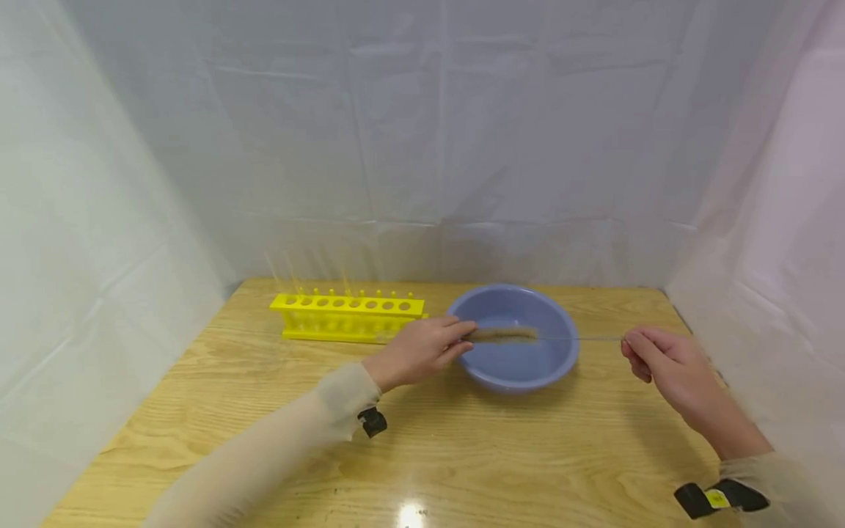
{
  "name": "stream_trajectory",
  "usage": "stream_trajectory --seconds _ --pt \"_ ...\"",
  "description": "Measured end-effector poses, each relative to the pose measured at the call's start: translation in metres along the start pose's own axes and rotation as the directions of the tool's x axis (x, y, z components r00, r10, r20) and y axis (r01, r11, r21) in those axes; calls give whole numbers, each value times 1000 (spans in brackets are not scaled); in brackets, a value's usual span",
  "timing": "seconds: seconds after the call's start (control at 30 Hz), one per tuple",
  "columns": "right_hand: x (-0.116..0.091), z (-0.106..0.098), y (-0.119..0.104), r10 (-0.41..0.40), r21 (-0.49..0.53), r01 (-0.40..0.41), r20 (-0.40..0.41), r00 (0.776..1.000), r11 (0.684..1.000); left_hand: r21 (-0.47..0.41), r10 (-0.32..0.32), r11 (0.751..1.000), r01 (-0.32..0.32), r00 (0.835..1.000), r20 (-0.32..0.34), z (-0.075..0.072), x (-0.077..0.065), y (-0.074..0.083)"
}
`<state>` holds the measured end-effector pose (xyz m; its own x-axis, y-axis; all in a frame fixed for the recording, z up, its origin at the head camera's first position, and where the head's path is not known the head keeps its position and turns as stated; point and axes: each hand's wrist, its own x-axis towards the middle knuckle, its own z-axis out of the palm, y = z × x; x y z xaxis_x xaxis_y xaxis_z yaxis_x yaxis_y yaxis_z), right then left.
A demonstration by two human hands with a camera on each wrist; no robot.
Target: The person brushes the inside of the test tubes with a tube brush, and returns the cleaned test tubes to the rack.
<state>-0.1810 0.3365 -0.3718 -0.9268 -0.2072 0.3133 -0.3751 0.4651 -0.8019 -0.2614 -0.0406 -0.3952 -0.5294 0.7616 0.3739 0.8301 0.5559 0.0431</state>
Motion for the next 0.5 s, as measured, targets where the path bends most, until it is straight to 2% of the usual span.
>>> stream_trajectory --seconds 0.17,0.37,0.5 --pt "9 15 -6 -15 -22 15 -15 1000 1000 33 51 998 -49 998 -38 3 6 4" --pt "22 46 -12 -18 -40 17 -28 999 999 77 51 996 -46 997 -65 2 12 15" --pt "31 74 -17 -9 -48 11 39 999 999 94 70 993 -64 996 -59 1 19 24"
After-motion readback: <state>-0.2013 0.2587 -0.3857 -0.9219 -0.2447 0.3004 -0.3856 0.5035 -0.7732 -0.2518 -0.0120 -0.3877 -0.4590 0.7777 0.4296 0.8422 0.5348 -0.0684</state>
